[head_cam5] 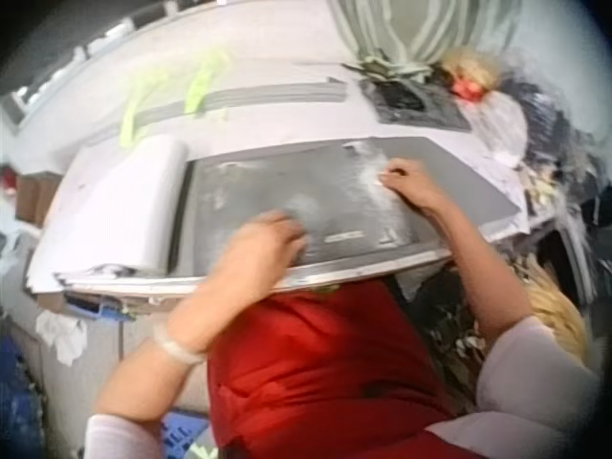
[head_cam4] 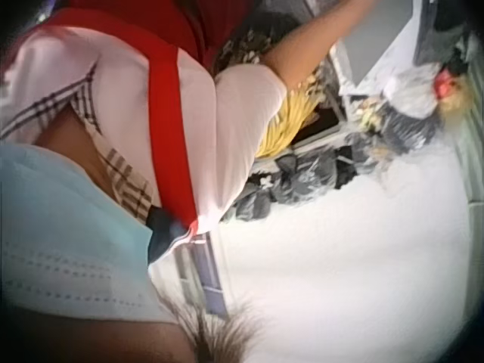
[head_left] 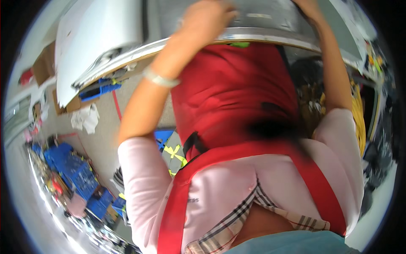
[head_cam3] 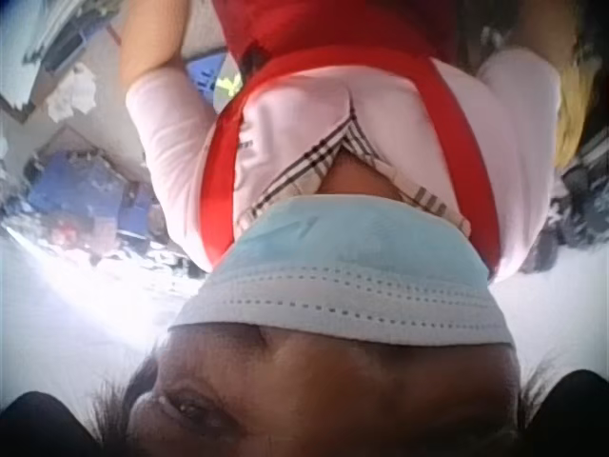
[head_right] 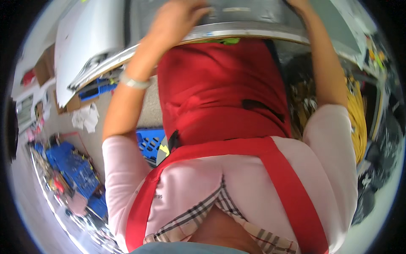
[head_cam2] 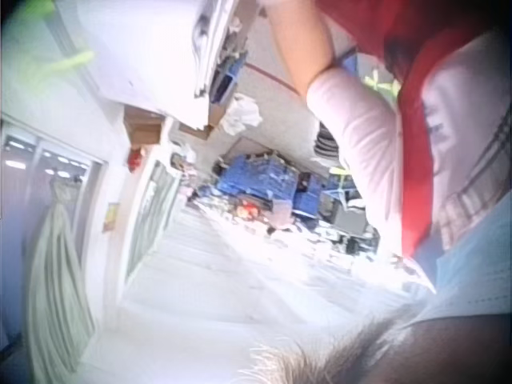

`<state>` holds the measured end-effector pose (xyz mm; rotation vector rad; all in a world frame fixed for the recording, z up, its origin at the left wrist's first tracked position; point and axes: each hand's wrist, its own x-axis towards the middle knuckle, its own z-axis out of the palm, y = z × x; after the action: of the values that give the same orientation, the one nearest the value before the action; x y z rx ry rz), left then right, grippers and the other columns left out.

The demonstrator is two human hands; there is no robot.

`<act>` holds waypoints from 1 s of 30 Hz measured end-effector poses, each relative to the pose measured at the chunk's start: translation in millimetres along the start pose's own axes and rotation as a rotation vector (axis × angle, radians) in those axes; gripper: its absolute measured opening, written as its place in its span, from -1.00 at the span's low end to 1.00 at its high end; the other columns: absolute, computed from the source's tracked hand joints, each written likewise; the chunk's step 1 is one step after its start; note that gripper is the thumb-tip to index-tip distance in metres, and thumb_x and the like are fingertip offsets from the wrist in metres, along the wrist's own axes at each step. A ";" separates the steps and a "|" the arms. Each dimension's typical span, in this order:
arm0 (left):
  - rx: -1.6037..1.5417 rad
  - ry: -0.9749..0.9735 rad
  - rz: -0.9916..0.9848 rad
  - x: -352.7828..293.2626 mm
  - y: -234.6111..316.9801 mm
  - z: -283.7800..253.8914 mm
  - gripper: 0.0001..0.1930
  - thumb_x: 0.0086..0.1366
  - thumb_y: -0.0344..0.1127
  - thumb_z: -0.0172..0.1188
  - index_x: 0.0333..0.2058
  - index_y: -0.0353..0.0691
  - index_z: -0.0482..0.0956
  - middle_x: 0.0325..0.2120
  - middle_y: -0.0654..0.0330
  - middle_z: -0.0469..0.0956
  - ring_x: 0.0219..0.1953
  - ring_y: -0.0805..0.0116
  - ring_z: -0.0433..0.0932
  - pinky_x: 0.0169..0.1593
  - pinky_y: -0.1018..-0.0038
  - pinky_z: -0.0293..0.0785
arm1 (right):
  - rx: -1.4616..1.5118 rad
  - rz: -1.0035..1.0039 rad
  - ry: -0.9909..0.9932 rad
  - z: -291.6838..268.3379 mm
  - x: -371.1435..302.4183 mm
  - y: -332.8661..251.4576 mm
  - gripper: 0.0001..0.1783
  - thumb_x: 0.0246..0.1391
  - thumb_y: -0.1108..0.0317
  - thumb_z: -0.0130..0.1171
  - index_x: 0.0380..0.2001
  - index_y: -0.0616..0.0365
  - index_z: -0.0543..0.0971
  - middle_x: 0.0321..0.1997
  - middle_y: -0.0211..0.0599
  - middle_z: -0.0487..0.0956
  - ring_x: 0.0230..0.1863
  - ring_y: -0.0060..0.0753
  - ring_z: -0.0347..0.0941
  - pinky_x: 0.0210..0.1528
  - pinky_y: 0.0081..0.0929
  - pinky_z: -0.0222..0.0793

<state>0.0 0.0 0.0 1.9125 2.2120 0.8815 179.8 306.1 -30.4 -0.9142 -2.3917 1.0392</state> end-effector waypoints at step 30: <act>0.207 0.230 -0.043 49.1 0.3 68.6 -0.74 0.42 -0.21 0.11 0.01 -0.09 0.62 0.01 0.09 0.52 0.17 0.05 0.44 0.35 -0.25 0.16 | -0.399 -0.440 -0.109 7.9 -111.2 -50.4 -0.81 0.26 0.27 0.23 -0.26 0.19 0.65 -0.28 -0.11 0.63 -0.25 -0.07 0.59 -0.19 -0.26 0.47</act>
<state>18.9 70.6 -42.2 1.9244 2.5586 0.9428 234.4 199.3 -6.6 -0.4113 -2.7717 0.4659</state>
